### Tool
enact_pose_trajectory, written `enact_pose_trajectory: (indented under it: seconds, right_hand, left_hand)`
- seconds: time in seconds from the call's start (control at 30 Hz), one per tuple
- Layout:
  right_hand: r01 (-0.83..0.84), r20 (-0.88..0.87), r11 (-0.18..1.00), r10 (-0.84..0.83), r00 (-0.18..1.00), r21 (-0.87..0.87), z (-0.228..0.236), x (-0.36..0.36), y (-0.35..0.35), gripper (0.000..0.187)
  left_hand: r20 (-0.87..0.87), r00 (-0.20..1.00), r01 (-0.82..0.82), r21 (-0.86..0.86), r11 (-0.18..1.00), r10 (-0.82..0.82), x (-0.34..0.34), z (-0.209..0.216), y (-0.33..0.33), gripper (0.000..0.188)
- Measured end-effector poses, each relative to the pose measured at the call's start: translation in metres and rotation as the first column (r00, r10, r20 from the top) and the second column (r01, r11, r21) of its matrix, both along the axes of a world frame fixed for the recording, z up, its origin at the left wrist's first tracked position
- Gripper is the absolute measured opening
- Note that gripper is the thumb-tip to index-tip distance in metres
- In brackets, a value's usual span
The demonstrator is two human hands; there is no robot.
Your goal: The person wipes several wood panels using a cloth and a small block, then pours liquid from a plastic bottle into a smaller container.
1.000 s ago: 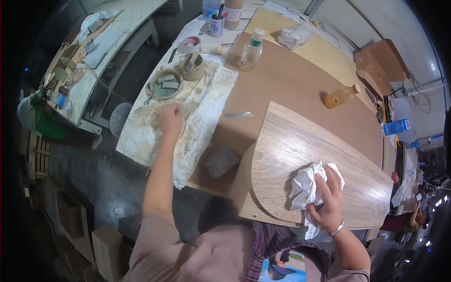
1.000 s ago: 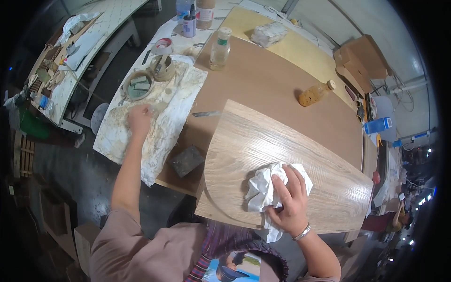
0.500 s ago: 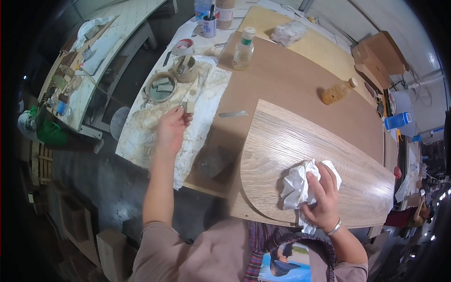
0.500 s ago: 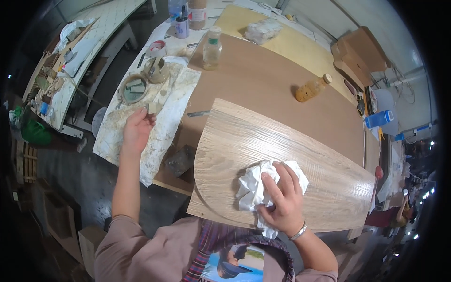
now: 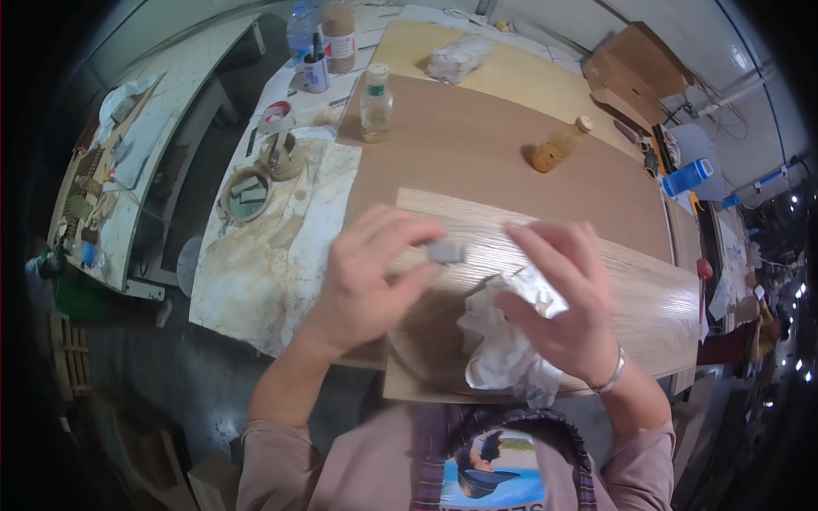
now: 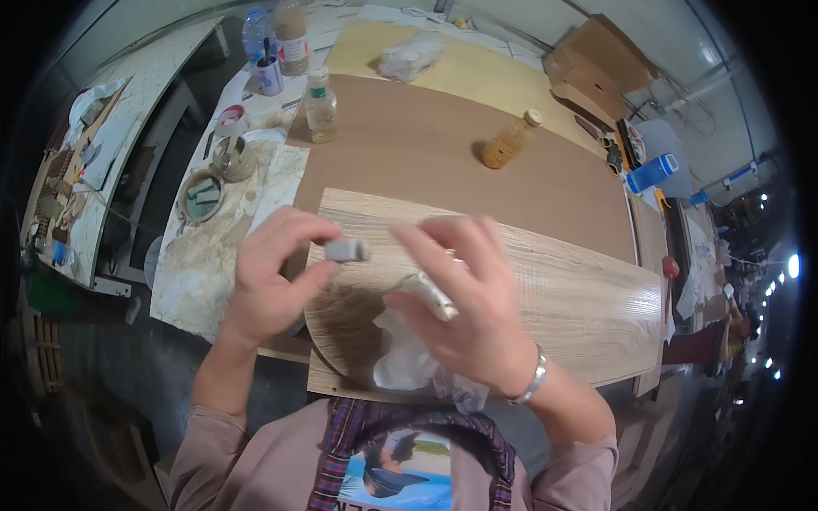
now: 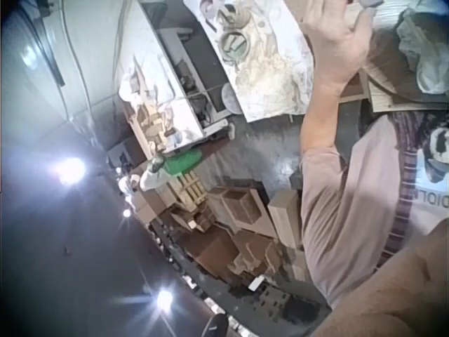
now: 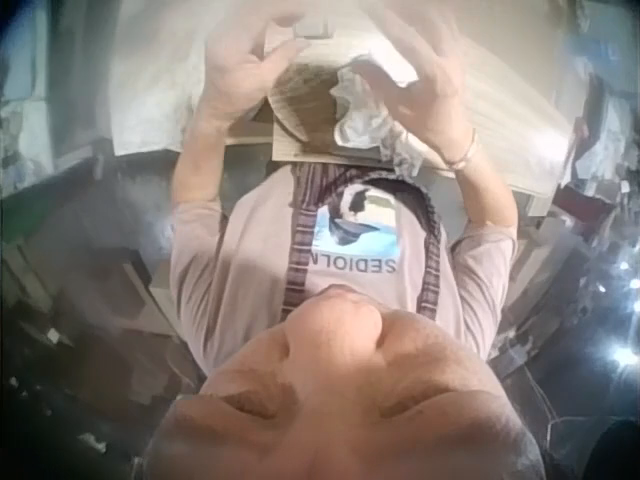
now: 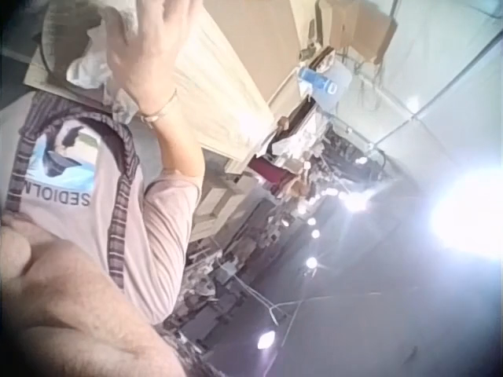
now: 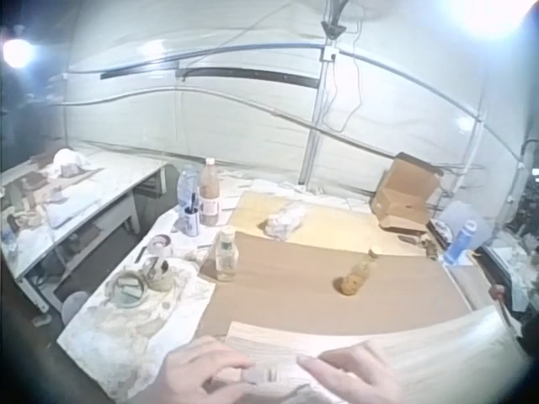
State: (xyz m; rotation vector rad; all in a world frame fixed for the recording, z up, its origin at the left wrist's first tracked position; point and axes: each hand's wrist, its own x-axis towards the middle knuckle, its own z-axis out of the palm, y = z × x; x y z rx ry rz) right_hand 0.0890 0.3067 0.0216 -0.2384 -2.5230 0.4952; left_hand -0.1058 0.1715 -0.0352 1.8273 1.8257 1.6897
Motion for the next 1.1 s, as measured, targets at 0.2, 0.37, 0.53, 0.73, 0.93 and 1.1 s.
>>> enact_pose_trajectory:
  seconds: [0.2,0.37,0.53,0.73,0.93,1.1]
  right_hand:
    - [-0.104,-0.069,0.994,0.102,0.992,-0.023,-0.008,-0.019,0.007,0.036]
    - [0.205,0.005,0.682,-0.284,0.959,-0.702,-0.015,-0.008,0.046,0.02]
    - [0.197,-0.009,0.611,-0.317,0.949,-0.767,-0.038,-0.042,0.052,0.018]
    - [0.307,0.08,0.759,-0.321,0.944,-0.575,-0.071,-0.111,0.031,0.02]
    - [0.383,0.068,0.824,-0.392,0.917,-0.417,-0.079,-0.148,0.015,0.022]
    - [0.417,0.104,0.837,-0.408,0.907,-0.353,-0.085,-0.156,0.006,0.023]
  left_hand:
    - [-0.012,0.996,0.084,0.037,0.996,-0.084,0.018,0.002,0.011,0.03]
    - [-0.225,0.964,0.153,0.029,0.988,-0.143,0.045,-0.009,0.017,0.051]
    - [-0.504,0.772,0.275,-0.286,0.918,-0.388,0.08,-0.019,0.019,0.058]
    - [-0.221,0.916,0.308,-0.149,0.939,-0.336,0.036,-0.018,-0.034,0.032]
    - [0.012,1.0,0.003,-0.017,1.0,-0.003,-0.022,-0.022,-0.092,0.025]
    - [0.086,0.984,-0.156,-0.033,0.987,0.158,-0.04,-0.037,-0.123,0.023]
